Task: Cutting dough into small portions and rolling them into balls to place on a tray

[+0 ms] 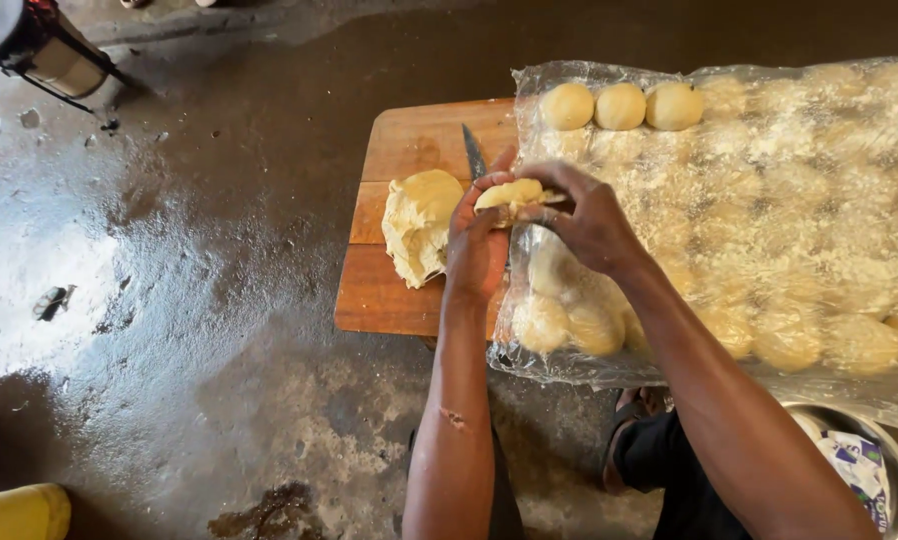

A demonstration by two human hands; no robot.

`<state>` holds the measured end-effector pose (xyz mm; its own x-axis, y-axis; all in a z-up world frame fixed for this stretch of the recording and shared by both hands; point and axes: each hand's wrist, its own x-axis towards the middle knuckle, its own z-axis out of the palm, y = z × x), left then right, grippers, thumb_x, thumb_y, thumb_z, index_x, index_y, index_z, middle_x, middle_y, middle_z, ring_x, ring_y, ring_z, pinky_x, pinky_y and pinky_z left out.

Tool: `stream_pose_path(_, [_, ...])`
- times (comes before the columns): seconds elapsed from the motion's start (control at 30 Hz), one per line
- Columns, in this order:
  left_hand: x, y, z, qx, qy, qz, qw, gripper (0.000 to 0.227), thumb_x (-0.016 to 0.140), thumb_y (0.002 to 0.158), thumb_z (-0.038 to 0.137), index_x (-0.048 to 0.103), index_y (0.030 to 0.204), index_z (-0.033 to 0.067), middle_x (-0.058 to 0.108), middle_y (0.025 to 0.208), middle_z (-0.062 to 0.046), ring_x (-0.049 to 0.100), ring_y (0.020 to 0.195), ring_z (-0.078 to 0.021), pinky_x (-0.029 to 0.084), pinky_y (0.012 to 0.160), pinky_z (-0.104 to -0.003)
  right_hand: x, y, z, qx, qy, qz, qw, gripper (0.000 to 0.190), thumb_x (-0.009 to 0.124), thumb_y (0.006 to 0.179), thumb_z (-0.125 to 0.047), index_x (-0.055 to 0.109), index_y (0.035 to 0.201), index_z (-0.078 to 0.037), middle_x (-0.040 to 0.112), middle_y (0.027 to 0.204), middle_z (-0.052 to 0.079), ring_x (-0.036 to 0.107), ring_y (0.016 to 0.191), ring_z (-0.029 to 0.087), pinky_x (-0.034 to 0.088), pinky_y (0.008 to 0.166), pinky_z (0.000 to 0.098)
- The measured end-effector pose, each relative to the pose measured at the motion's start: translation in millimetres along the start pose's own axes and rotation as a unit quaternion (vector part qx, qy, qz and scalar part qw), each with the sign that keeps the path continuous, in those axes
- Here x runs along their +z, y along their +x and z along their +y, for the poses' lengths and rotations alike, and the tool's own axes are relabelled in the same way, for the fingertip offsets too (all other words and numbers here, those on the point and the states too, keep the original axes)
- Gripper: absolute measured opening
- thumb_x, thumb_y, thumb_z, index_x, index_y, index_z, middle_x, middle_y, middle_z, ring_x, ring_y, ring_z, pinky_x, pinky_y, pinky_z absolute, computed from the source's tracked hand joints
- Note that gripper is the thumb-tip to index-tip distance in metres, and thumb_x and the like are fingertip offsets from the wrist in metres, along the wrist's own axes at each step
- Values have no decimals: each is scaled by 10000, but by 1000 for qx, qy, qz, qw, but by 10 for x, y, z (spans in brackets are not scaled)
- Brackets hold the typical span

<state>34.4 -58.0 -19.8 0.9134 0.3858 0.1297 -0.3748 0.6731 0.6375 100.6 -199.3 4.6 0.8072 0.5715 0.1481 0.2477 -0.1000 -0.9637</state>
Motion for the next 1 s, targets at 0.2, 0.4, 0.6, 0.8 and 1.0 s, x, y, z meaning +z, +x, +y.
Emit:
stream_pose_path(0.2, [-144,5,-268,18,35,-37,999,472,569,964,-51,568,1437,-58,574,1554,-272,709,1236,-369,631,1008,-434,-27,55,28,28,-158,107,981,405,972,807,-185,744,1124,-78,759,1028,124,772,948,275,662,808,342])
stream_pose_path(0.4, [82,-129,-111,82,360,89,925,276,672,976,-98,640,1200,61,727,1347,-152,753,1161,-292,658,958,-397,187,-13,179,-142,-286,156,935,322,947,817,-126,798,1095,-63,756,997,192,767,956,416,659,822,495])
stream_pose_path(0.6, [153,-194,142,110,265,133,949,723,514,881,-254,558,1490,133,736,1272,-185,725,1170,-249,587,968,-326,376,-162,318,-86,-9,78,993,222,820,963,-275,838,1121,-120,802,1180,123,736,1205,284,598,1020,404])
stream_pose_path(0.8, [-53,-65,-177,43,122,32,991,631,464,918,-72,580,1522,66,766,1160,-271,744,1027,-219,586,863,-273,195,-46,199,119,9,58,991,579,953,811,-338,737,1303,-121,735,1245,147,726,1127,252,615,977,424])
stream_pose_path(1.0, [-183,-8,-528,89,489,97,862,378,805,935,275,673,1278,184,719,1217,-108,718,1190,-325,558,1059,-460,123,-34,359,11,-232,142,962,397,878,914,-386,793,1191,-115,755,1067,207,736,1060,403,609,951,515])
